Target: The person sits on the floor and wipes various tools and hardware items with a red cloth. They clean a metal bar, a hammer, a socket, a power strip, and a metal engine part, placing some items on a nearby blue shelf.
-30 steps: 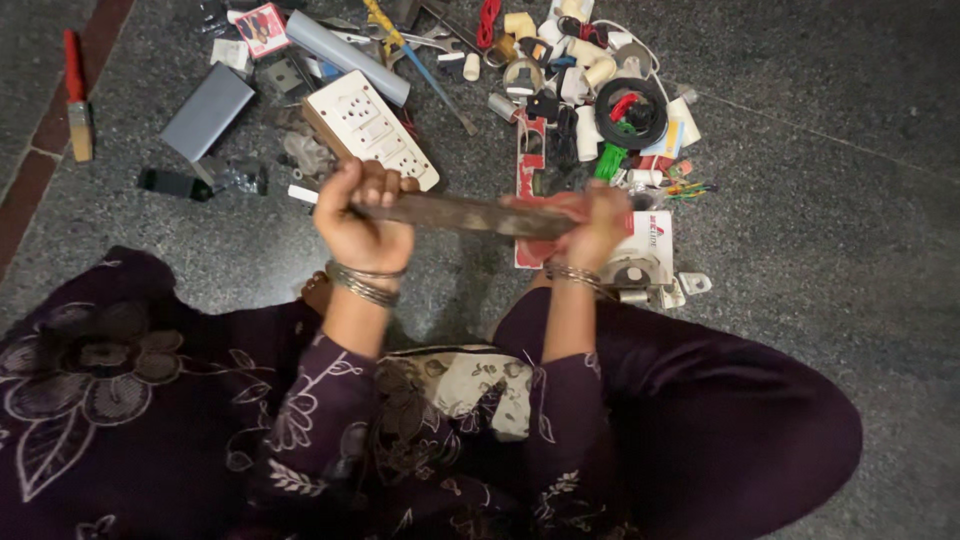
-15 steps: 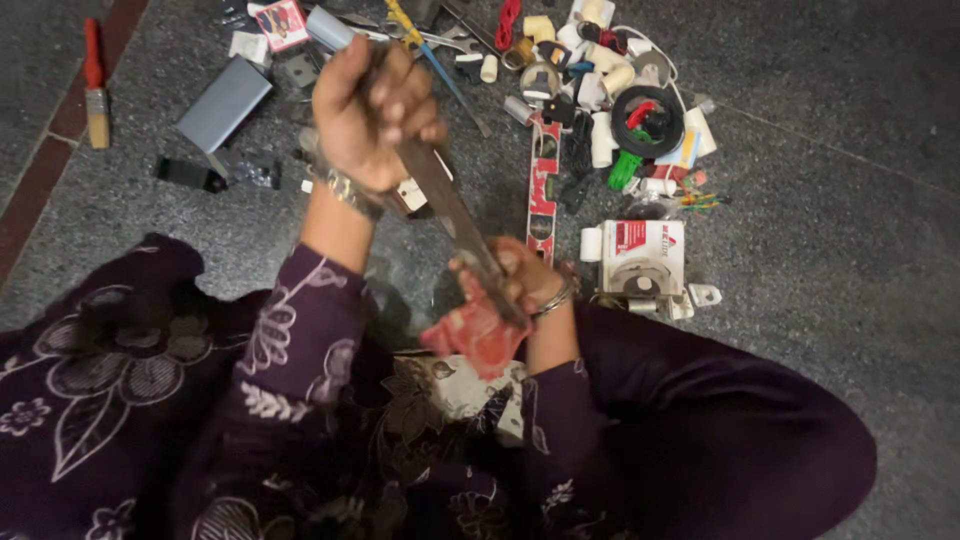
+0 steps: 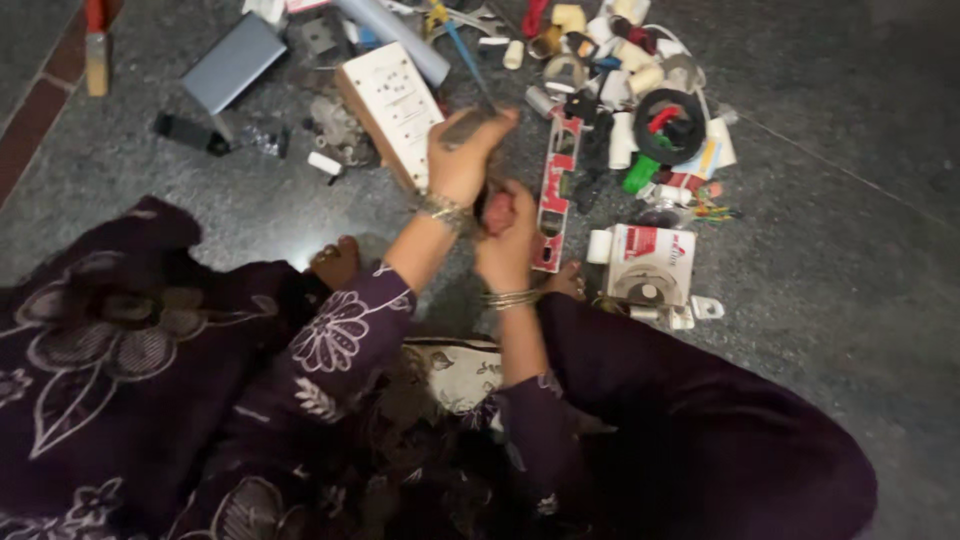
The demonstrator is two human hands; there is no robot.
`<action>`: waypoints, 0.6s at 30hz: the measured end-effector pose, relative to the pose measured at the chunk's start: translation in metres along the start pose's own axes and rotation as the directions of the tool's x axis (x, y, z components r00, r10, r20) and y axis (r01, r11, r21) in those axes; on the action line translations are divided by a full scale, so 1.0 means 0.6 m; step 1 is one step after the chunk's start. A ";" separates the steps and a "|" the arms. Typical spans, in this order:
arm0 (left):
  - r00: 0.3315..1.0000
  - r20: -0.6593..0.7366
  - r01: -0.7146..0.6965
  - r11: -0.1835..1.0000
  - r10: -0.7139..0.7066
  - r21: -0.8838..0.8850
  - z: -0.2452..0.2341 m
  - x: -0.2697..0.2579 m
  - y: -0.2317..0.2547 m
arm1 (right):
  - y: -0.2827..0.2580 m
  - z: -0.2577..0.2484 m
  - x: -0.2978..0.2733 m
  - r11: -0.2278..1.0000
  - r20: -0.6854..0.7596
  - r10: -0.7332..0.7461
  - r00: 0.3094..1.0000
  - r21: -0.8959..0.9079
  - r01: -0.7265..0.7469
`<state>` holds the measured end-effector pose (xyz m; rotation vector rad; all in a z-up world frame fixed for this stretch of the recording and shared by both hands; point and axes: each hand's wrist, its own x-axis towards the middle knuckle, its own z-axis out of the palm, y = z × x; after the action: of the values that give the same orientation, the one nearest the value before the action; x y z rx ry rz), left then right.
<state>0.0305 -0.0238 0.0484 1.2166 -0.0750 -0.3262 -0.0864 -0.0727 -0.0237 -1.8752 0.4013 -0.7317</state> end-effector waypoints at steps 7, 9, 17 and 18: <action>0.905 0.359 -0.190 0.537 -0.229 0.822 -0.031 0.011 -0.062 | 0.188 -0.124 0.064 0.468 0.194 0.608 0.770 0.696 -0.544; 0.789 0.369 -0.229 0.321 -0.492 0.919 -0.036 -0.015 -0.087 | 0.207 -0.153 0.085 0.540 0.039 0.626 0.779 0.699 -0.469; 0.671 0.308 -0.383 0.040 -0.675 0.923 -0.038 -0.084 -0.279 | 0.246 -0.139 0.099 0.815 0.041 0.399 0.916 0.442 -0.375; 0.650 0.297 -0.388 0.031 -0.699 0.921 -0.042 -0.091 -0.305 | 0.255 -0.131 0.094 0.884 0.049 0.352 0.935 0.311 -0.350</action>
<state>-0.0532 -0.0413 -0.1241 2.5312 -1.1270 -1.2053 -0.0862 -0.2232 -0.1241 -1.4455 0.5770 -0.5209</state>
